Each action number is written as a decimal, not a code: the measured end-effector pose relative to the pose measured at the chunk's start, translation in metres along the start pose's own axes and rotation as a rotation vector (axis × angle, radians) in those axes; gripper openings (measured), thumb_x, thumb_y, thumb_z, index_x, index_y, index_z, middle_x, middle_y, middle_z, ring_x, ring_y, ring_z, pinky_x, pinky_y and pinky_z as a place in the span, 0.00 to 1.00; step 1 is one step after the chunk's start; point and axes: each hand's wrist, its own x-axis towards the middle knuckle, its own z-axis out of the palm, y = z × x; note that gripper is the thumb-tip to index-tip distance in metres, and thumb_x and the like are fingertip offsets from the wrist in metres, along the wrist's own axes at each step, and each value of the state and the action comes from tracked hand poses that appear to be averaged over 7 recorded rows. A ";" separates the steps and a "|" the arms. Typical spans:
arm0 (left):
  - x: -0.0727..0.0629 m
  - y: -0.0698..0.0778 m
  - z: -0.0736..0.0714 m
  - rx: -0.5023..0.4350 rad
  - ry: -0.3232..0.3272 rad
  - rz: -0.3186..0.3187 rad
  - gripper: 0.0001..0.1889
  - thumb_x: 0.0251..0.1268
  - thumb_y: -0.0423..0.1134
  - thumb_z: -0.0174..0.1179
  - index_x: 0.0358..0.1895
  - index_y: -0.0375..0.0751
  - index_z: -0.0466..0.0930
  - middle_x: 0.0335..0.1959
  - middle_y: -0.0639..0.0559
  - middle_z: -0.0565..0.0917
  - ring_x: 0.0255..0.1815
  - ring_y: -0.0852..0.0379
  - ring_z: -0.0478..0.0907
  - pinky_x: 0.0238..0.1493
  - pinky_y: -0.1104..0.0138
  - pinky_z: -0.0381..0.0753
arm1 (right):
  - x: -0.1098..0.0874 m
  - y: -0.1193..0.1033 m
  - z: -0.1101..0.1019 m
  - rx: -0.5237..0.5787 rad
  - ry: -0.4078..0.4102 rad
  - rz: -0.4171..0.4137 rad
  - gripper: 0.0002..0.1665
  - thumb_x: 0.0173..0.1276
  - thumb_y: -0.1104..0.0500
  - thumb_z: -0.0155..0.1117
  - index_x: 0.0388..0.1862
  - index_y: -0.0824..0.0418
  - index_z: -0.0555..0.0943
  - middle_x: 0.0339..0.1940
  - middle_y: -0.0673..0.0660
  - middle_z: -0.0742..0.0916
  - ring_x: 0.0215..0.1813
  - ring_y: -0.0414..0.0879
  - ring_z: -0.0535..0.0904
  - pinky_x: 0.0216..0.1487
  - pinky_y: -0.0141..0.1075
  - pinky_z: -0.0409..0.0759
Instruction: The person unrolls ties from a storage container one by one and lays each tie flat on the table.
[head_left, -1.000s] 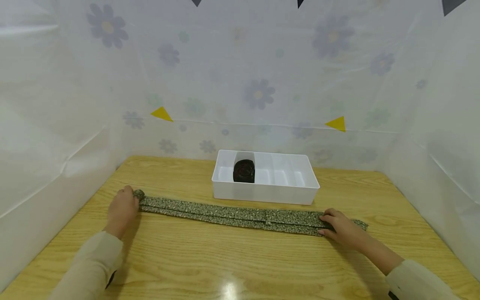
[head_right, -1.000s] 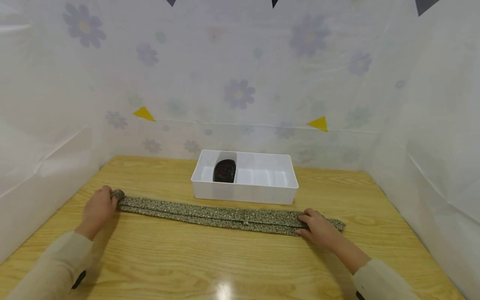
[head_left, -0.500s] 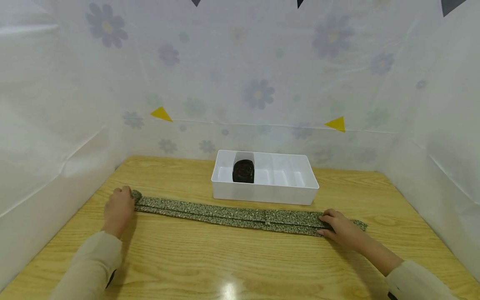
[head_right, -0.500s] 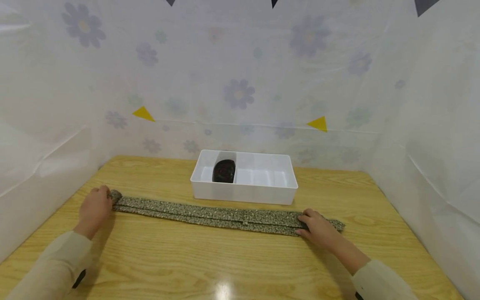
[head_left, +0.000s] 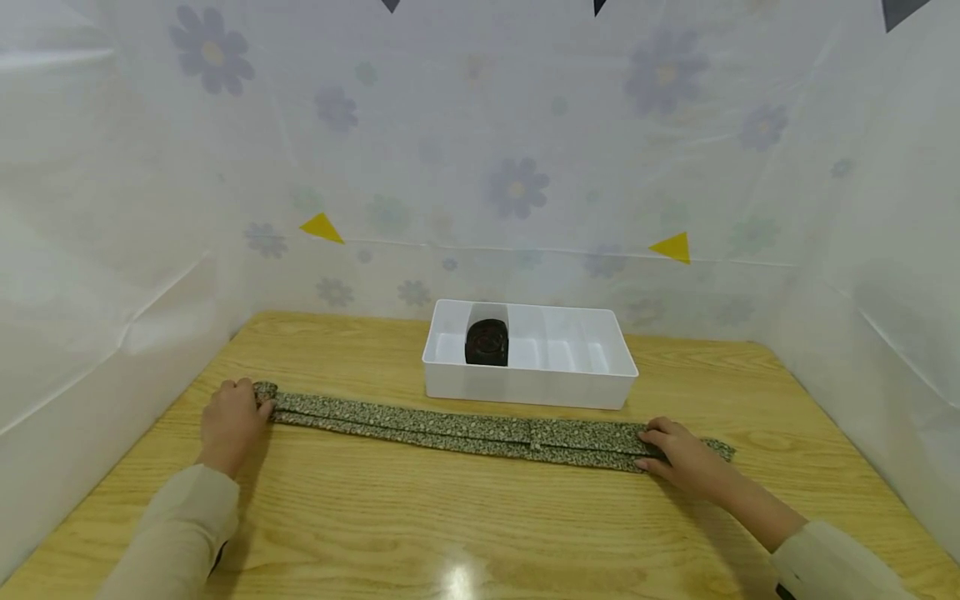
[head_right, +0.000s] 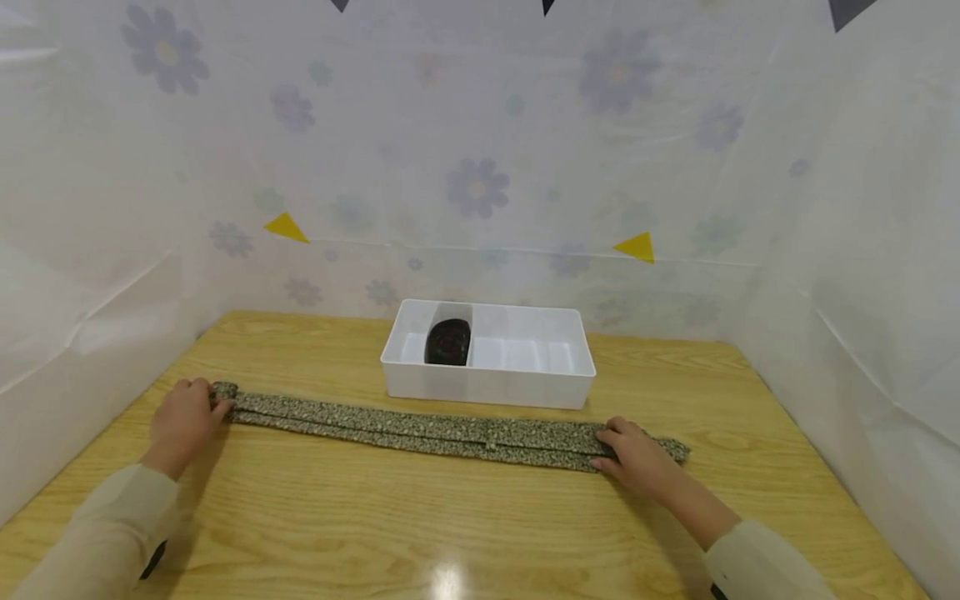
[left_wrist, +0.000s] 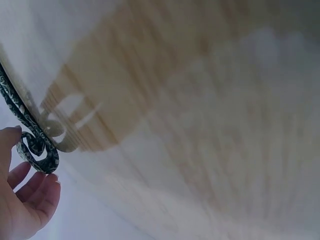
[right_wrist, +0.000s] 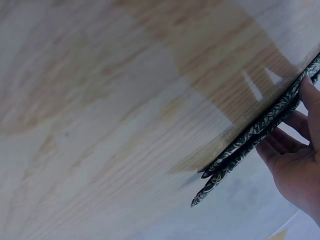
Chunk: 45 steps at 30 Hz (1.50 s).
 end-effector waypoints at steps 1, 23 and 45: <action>0.000 -0.001 0.000 0.002 0.002 0.000 0.21 0.63 0.37 0.56 0.39 0.14 0.67 0.35 0.20 0.71 0.33 0.28 0.73 0.32 0.45 0.75 | 0.000 0.000 0.000 0.001 -0.001 0.003 0.22 0.58 0.57 0.67 0.45 0.72 0.80 0.45 0.64 0.80 0.44 0.55 0.79 0.39 0.41 0.80; 0.004 -0.016 -0.008 -0.020 0.012 -0.030 0.09 0.59 0.20 0.41 0.41 0.16 0.64 0.34 0.19 0.69 0.32 0.25 0.71 0.28 0.44 0.74 | 0.000 0.000 -0.001 0.027 -0.026 0.008 0.22 0.59 0.58 0.65 0.46 0.73 0.79 0.46 0.66 0.79 0.45 0.57 0.79 0.40 0.43 0.80; 0.011 -0.021 -0.009 -0.188 -0.043 -0.135 0.09 0.64 0.27 0.45 0.36 0.18 0.61 0.26 0.24 0.72 0.25 0.31 0.73 0.21 0.51 0.72 | -0.002 0.014 -0.010 0.113 0.052 0.090 0.15 0.61 0.68 0.60 0.46 0.75 0.77 0.42 0.66 0.80 0.41 0.57 0.79 0.37 0.44 0.79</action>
